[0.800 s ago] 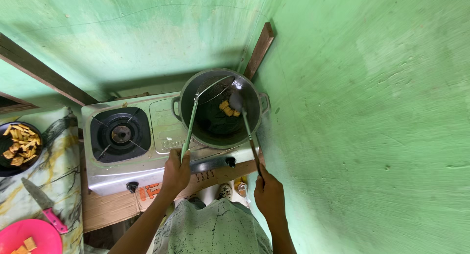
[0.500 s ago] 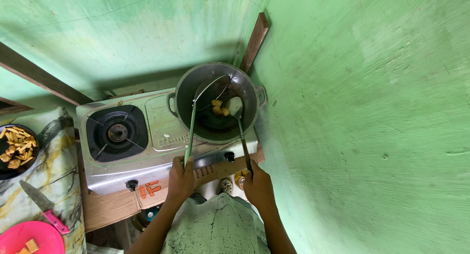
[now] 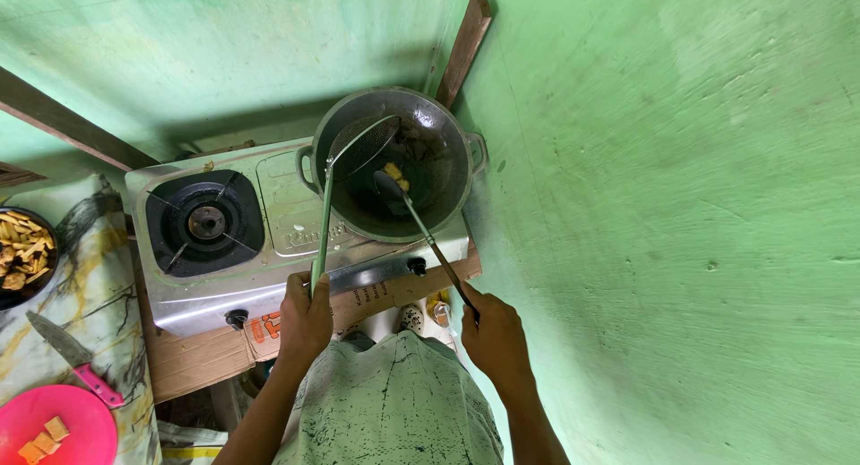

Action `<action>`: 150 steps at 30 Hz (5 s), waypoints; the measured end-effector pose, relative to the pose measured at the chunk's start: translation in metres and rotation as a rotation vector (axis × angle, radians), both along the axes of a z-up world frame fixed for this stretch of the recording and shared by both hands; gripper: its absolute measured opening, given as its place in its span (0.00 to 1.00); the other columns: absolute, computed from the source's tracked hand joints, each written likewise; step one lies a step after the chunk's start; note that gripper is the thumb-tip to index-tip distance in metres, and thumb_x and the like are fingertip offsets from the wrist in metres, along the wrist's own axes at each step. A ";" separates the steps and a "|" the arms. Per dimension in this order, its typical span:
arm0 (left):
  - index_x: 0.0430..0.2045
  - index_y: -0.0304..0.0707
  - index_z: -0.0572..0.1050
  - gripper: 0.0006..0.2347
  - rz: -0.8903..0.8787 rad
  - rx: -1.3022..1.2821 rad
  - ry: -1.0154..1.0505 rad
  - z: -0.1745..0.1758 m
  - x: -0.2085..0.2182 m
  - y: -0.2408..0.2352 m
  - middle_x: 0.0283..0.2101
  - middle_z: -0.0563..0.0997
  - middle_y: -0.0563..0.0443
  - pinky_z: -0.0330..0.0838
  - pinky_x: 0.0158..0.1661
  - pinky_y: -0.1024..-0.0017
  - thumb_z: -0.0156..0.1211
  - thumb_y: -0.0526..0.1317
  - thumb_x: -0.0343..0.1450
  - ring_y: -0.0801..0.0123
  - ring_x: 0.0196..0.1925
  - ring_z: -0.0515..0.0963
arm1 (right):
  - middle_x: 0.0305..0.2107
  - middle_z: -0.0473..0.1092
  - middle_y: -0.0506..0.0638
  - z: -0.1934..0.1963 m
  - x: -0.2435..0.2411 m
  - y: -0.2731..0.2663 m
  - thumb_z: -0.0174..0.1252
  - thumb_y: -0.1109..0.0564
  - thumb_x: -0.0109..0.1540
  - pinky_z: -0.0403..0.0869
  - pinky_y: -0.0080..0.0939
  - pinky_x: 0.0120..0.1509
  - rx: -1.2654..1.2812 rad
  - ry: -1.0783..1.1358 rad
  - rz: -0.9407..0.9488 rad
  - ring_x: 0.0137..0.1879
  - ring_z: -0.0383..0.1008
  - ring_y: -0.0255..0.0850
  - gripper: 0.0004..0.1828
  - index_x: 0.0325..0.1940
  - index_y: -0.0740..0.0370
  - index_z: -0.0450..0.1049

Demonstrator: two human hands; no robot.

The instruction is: The person uses a slotted spoon and a spatula to remove fried food pieces from a wok of hot oil and places them on a plate. Then the person adds more food pieces from an orange container into the wok to continue frying.

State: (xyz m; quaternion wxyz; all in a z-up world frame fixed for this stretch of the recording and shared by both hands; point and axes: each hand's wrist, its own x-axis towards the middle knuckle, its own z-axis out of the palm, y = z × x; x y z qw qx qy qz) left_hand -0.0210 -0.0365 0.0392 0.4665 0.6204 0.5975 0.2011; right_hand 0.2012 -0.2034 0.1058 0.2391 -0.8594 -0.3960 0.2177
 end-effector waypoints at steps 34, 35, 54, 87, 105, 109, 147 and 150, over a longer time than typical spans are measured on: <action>0.45 0.26 0.71 0.18 -0.068 -0.057 0.134 0.025 -0.021 0.003 0.26 0.80 0.37 0.73 0.36 0.61 0.52 0.48 0.76 0.59 0.29 0.81 | 0.34 0.75 0.50 0.010 0.011 -0.031 0.59 0.61 0.60 0.75 0.44 0.36 0.052 -0.259 0.033 0.31 0.77 0.44 0.17 0.53 0.54 0.80; 0.46 0.26 0.71 0.18 -0.053 -0.076 0.119 0.019 -0.015 0.005 0.26 0.79 0.38 0.73 0.35 0.62 0.52 0.48 0.76 0.60 0.29 0.80 | 0.34 0.75 0.50 0.006 0.010 -0.024 0.60 0.61 0.61 0.75 0.44 0.36 0.081 -0.297 0.048 0.32 0.77 0.44 0.16 0.53 0.55 0.80; 0.41 0.23 0.71 0.18 0.034 0.018 -0.130 -0.058 0.025 -0.002 0.28 0.77 0.39 0.72 0.35 0.63 0.52 0.47 0.76 0.64 0.31 0.76 | 0.31 0.76 0.66 -0.066 0.028 0.018 0.54 0.61 0.60 0.76 0.49 0.43 0.278 0.014 -0.102 0.37 0.80 0.57 0.19 0.54 0.68 0.76; 0.43 0.27 0.71 0.16 0.039 -0.053 -0.132 -0.027 0.007 -0.004 0.24 0.75 0.46 0.68 0.26 0.67 0.51 0.46 0.75 0.70 0.23 0.72 | 0.29 0.79 0.59 -0.035 0.016 -0.013 0.56 0.60 0.62 0.76 0.40 0.38 0.124 0.156 -0.118 0.30 0.80 0.42 0.19 0.57 0.66 0.75; 0.44 0.26 0.70 0.16 0.040 -0.032 -0.179 -0.033 0.020 0.001 0.23 0.73 0.50 0.66 0.25 0.71 0.51 0.46 0.76 0.74 0.24 0.69 | 0.31 0.77 0.62 -0.054 0.026 0.011 0.55 0.60 0.63 0.75 0.44 0.37 0.181 0.017 -0.181 0.31 0.80 0.46 0.18 0.57 0.66 0.76; 0.43 0.24 0.70 0.17 0.029 -0.073 -0.220 -0.042 0.023 -0.006 0.25 0.74 0.48 0.68 0.27 0.71 0.51 0.46 0.77 0.74 0.25 0.71 | 0.28 0.80 0.60 -0.063 0.021 0.011 0.54 0.60 0.63 0.76 0.41 0.40 0.171 0.203 -0.205 0.33 0.82 0.45 0.18 0.57 0.65 0.75; 0.45 0.24 0.70 0.18 0.018 -0.062 -0.052 -0.006 0.002 -0.017 0.22 0.75 0.45 0.69 0.29 0.66 0.53 0.47 0.75 0.69 0.23 0.73 | 0.31 0.77 0.58 -0.006 0.004 -0.021 0.57 0.62 0.62 0.73 0.43 0.34 0.214 -0.010 -0.041 0.29 0.77 0.43 0.17 0.55 0.65 0.77; 0.45 0.24 0.70 0.18 0.014 -0.070 -0.053 -0.006 0.004 -0.016 0.21 0.75 0.46 0.69 0.28 0.67 0.53 0.47 0.75 0.69 0.22 0.73 | 0.31 0.77 0.57 -0.001 0.005 -0.021 0.57 0.61 0.63 0.72 0.43 0.33 0.189 0.008 -0.032 0.28 0.76 0.43 0.17 0.55 0.65 0.77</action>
